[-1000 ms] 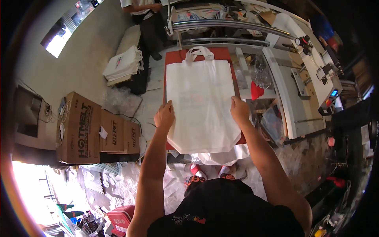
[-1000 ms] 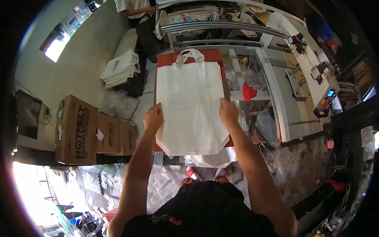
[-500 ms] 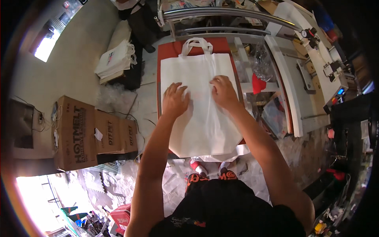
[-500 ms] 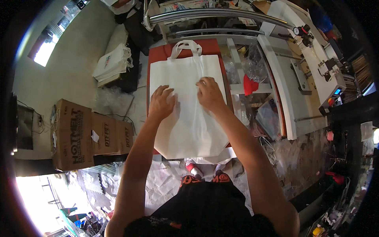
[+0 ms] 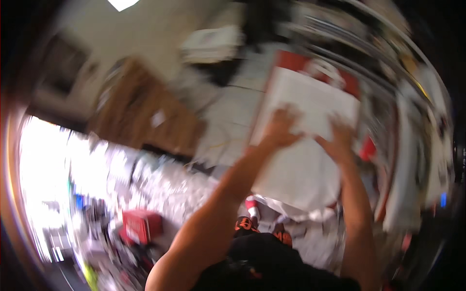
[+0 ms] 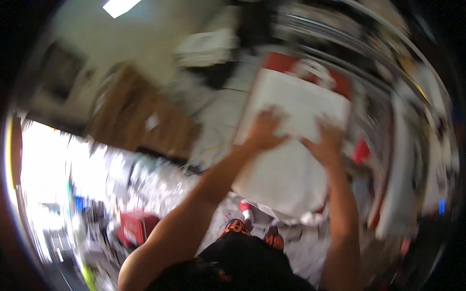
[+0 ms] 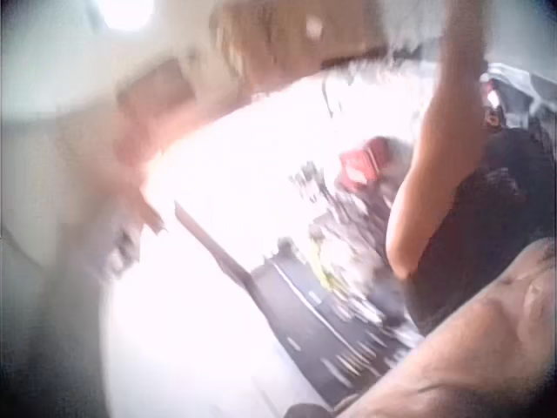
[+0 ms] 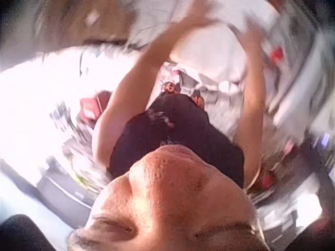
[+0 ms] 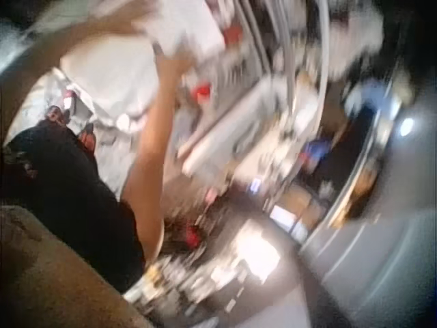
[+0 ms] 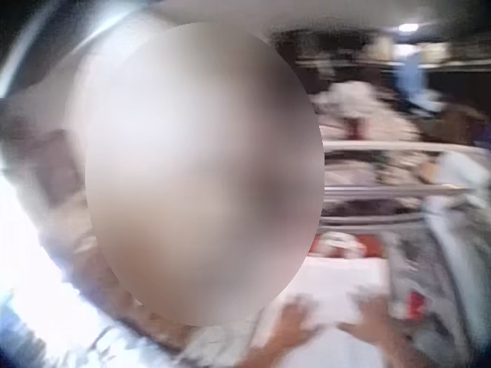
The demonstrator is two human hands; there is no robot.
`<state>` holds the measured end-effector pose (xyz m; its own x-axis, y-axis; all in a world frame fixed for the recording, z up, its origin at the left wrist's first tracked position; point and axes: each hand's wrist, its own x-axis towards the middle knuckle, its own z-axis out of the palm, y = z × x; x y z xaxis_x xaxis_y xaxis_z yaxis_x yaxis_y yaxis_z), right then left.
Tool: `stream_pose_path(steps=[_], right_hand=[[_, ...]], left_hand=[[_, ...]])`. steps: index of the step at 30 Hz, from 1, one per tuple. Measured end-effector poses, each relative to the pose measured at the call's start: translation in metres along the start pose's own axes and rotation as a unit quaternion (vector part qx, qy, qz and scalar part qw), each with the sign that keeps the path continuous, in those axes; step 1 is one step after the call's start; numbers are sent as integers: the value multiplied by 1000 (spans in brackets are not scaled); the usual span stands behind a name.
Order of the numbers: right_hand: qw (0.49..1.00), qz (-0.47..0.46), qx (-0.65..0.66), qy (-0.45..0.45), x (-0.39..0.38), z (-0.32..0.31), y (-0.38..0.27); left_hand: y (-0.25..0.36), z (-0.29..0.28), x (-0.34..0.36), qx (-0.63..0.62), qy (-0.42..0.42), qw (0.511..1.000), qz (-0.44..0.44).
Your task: The person aligns a graphic transfer onto white tote bags one at a time and operates a heat press machine by hand to apply the design.
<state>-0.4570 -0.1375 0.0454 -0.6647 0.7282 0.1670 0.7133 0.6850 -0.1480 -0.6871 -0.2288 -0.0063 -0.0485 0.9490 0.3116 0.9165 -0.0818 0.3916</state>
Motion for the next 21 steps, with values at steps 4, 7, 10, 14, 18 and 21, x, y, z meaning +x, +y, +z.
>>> stream_pose_path(steps=[4, 7, 10, 14, 18, 21], right_hand=[[984, 85, -67, -143, -6, -15, 25], [978, 91, -128, -134, -7, -25, -22], [992, 57, -5, 108, -32, -14, -14], [936, 274, 154, 160, -130, -22, 6], [926, 320, 172, 105, -214, 12, 4], [883, 391, 245, 89, -217, -15, -33]], left_hand=[[18, -6, 24, -59, -67, 995, 43], [29, -46, 14, -9, -156, 983, -92], [41, -101, -30, -132, 5, 991, -30], [21, -111, -114, -236, 57, 955, -170], [8, -135, -182, -122, 94, 948, -277], [13, -121, -187, -176, 62, 928, -323]])
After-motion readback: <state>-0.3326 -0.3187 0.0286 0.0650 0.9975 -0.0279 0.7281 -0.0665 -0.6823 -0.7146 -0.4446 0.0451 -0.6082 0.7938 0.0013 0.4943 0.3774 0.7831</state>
